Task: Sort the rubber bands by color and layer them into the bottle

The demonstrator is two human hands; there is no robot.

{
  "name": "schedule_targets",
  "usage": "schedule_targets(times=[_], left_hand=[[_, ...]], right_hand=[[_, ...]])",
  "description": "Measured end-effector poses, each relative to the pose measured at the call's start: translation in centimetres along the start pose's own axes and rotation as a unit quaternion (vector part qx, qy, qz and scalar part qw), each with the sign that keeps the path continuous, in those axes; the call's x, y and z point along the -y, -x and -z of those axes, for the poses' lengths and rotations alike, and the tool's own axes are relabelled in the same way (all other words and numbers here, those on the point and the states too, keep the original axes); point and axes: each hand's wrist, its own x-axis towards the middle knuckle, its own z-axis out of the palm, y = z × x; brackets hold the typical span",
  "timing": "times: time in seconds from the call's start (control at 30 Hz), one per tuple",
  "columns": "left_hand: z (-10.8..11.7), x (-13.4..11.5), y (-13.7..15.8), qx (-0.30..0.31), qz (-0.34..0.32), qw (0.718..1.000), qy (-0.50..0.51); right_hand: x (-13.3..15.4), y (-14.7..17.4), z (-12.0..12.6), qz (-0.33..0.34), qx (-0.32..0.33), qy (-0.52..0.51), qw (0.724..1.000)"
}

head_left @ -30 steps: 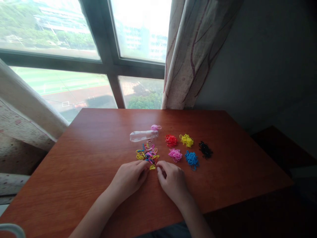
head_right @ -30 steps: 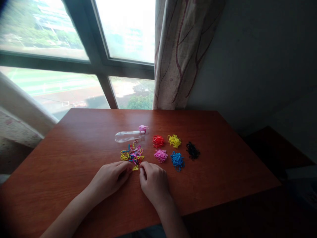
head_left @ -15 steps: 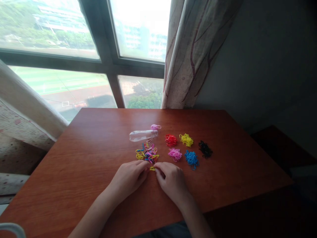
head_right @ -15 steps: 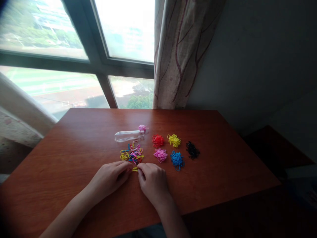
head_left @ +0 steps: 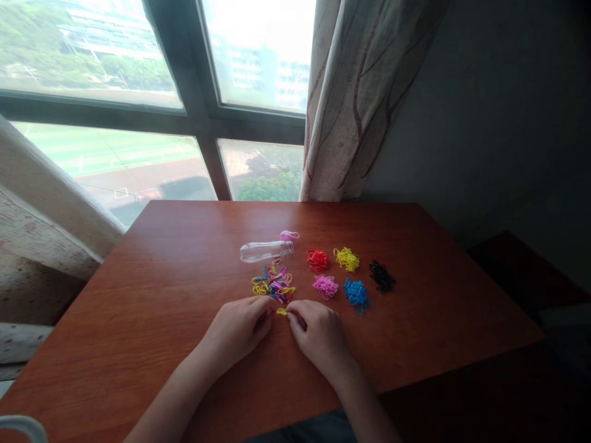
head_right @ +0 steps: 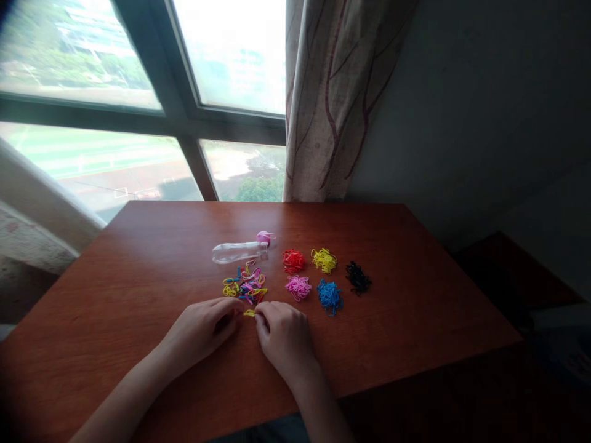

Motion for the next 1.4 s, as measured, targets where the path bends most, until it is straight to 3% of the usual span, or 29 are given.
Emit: schedule_targets(times=[0.5, 0.63, 0.77, 0.93, 1.07, 1.23, 1.4], left_hand=[[0.6, -0.3, -1.1, -0.06, 0.036, 0.997, 0.034], [1.6, -2.4, -4.7, -0.048, 0.016, 0.999, 0.003], [1.9, -5.1, -10.4, -0.009, -0.004, 0.998, -0.064], [0.3, -7.7, -16.7, 0.016, 0.019, 0.997, -0.079], [-1.2, -8.8, -19.2, 0.044, 0.04, 0.995, -0.08], [-1.3, -8.4, -18.8, 0.041, 0.038, 0.995, -0.077], [0.7, -6.2, -15.1, -0.005, 0.005, 0.998, -0.063]], right_hand=[[0.2, -0.1, 0.3, 0.001, -0.004, 0.0, 1.0], [0.2, -0.1, 0.3, 0.0, -0.005, 0.005, 1.0], [0.0, -0.1, 0.1, -0.008, -0.007, 0.007, 1.0], [0.2, -0.2, 0.3, -0.008, -0.001, 0.017, 1.0], [0.2, -0.3, 0.4, -0.03, 0.011, 0.053, 0.998], [0.2, -0.4, 0.3, -0.028, 0.012, 0.041, 0.999], [0.1, -0.2, 0.3, 0.002, -0.005, -0.006, 1.0]])
